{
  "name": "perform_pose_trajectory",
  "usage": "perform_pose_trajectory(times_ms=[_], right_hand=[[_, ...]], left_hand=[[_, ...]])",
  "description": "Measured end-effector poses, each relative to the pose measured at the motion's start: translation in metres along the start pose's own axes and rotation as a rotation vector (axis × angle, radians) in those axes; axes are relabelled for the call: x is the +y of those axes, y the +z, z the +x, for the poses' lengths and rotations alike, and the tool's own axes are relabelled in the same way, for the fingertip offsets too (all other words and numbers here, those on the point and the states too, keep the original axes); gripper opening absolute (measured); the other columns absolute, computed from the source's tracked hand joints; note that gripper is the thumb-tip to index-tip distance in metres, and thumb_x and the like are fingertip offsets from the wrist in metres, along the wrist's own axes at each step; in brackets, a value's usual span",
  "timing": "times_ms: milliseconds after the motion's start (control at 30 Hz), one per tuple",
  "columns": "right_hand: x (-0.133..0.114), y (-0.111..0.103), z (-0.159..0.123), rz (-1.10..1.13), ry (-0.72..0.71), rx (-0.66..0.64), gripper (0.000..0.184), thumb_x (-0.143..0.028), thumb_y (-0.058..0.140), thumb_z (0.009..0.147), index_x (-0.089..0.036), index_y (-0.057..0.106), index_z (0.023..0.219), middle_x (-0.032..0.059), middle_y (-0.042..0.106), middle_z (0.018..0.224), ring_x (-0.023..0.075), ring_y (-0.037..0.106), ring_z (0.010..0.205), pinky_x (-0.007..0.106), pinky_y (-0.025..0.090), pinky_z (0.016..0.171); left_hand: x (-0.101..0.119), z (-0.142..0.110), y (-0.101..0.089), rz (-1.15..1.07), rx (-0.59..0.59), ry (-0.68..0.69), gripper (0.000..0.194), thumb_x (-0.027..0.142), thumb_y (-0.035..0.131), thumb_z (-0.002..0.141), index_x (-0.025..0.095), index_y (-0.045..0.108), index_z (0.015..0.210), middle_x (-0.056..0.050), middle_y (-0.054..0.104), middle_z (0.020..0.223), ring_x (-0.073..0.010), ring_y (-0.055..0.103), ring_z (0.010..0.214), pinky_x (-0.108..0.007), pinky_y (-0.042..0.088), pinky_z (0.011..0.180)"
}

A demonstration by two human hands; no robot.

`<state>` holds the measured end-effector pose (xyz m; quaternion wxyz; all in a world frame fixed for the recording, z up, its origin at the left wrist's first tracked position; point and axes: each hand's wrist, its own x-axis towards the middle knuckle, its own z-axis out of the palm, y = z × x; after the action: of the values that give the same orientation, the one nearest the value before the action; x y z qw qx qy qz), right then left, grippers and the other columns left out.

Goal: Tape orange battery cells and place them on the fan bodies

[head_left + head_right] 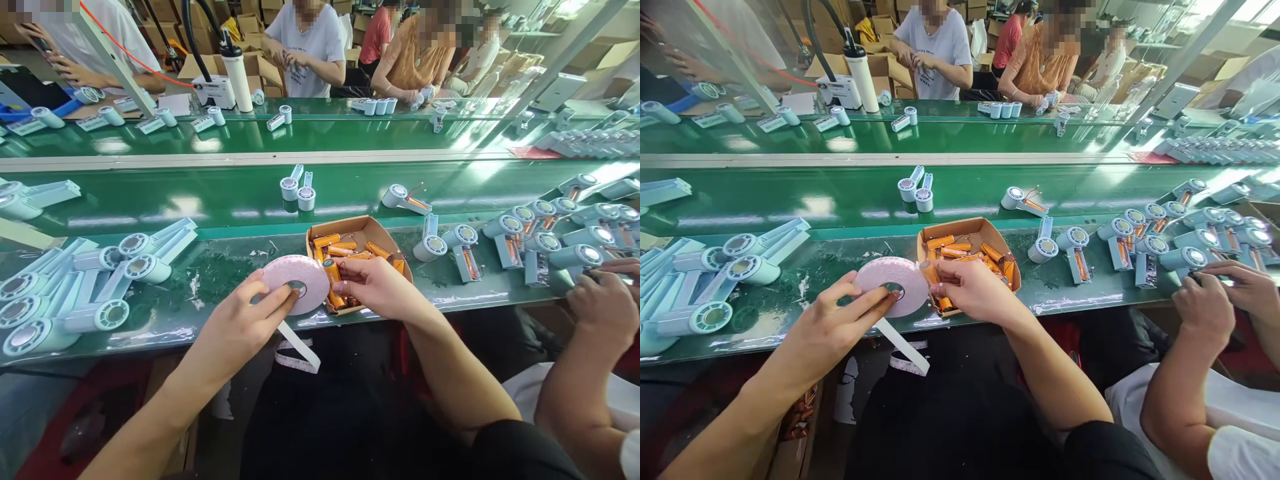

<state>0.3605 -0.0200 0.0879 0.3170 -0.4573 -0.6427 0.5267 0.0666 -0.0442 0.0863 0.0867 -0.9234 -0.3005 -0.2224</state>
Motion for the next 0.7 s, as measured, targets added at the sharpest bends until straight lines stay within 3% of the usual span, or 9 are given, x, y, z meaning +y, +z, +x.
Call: perform_pose_trajectory(times_ms=[100, 233, 333, 400, 467, 567, 633, 700], right_hand=[[0.005, 0.011, 0.0, 0.004, -0.027, 0.09, 0.018, -0.037, 0.079, 0.086, -0.022, 0.071, 0.081, -0.001, 0.071, 0.077, 0.0201, 0.069, 0.082, 0.034, 0.06, 0.078], [0.022, 0.04, 0.003, 0.502, -0.157, 0.426, 0.033, -0.047, 0.087, 0.082, -0.022, 0.075, 0.1, 0.005, 0.081, 0.097, 0.0222, 0.076, 0.09, 0.036, 0.064, 0.085], [0.021, 0.02, 0.007, 0.675, -0.288, 0.621, 0.033, -0.042, 0.095, 0.076, -0.023, 0.077, 0.095, 0.0043, 0.083, 0.101, 0.0205, 0.079, 0.092, 0.031, 0.067, 0.082], [0.016, -0.015, 0.007, 0.715, -0.441, 0.796, 0.028, -0.04, 0.094, 0.078, -0.024, 0.078, 0.095, 0.0027, 0.083, 0.107, 0.0175, 0.079, 0.1, 0.025, 0.066, 0.084], [0.014, -0.051, 0.001, 0.723, -0.539, 0.936, 0.025, -0.038, 0.092, 0.081, -0.024, 0.078, 0.097, 0.0011, 0.082, 0.111, 0.0147, 0.078, 0.106, 0.02, 0.065, 0.087], [0.024, -0.079, -0.015, 0.69, -0.473, 0.924, 0.032, -0.033, 0.093, 0.082, -0.027, 0.078, 0.109, 0.0008, 0.083, 0.112, 0.015, 0.08, 0.105, 0.019, 0.066, 0.084], [0.036, -0.08, -0.022, 0.642, -0.404, 0.847, 0.044, -0.031, 0.092, 0.083, -0.034, 0.074, 0.124, 0.0002, 0.083, 0.112, 0.0163, 0.081, 0.102, 0.023, 0.067, 0.084], [0.045, -0.074, -0.021, 0.587, -0.379, 0.788, 0.052, -0.031, 0.089, 0.086, -0.04, 0.069, 0.133, -0.0003, 0.083, 0.113, 0.0179, 0.081, 0.103, 0.028, 0.068, 0.087]], left_hand=[[0.003, 0.009, -0.005, 0.059, 0.007, 0.029, 0.052, 0.001, 0.058, 0.097, 0.034, 0.073, 0.135, 0.002, 0.078, 0.119, -0.0222, 0.061, 0.104, -0.052, 0.048, 0.124], [0.028, 0.016, -0.001, 0.148, 0.028, 0.004, 0.036, 0.002, 0.066, 0.094, 0.018, 0.077, 0.124, -0.006, 0.078, 0.113, -0.026, 0.054, 0.105, -0.044, 0.055, 0.106], [0.03, 0.005, 0.008, 0.066, 0.039, -0.036, 0.033, 0.006, 0.068, 0.094, 0.015, 0.076, 0.125, -0.009, 0.078, 0.111, -0.0273, 0.052, 0.107, -0.039, 0.055, 0.095], [0.009, -0.018, 0.016, 0.03, 0.009, -0.095, 0.038, 0.006, 0.065, 0.095, 0.019, 0.074, 0.129, -0.008, 0.079, 0.113, -0.0287, 0.053, 0.113, -0.04, 0.054, 0.097], [-0.027, -0.048, 0.024, 0.002, -0.059, -0.181, 0.038, 0.012, 0.062, 0.095, 0.021, 0.074, 0.13, -0.008, 0.079, 0.116, -0.0302, 0.055, 0.115, -0.042, 0.055, 0.097], [-0.085, -0.073, 0.035, -0.088, -0.199, -0.38, 0.044, 0.041, 0.067, 0.093, 0.022, 0.073, 0.133, -0.009, 0.077, 0.127, -0.0338, 0.06, 0.119, -0.045, 0.056, 0.096], [-0.107, -0.052, 0.045, -0.125, -0.211, -0.523, 0.054, 0.056, 0.063, 0.093, 0.024, 0.071, 0.136, -0.009, 0.075, 0.133, -0.035, 0.058, 0.128, -0.046, 0.054, 0.102], [-0.113, 0.005, 0.061, -0.121, -0.153, -0.594, 0.052, 0.058, 0.053, 0.099, 0.024, 0.073, 0.133, -0.009, 0.075, 0.131, -0.0333, 0.058, 0.13, -0.047, 0.049, 0.111]])
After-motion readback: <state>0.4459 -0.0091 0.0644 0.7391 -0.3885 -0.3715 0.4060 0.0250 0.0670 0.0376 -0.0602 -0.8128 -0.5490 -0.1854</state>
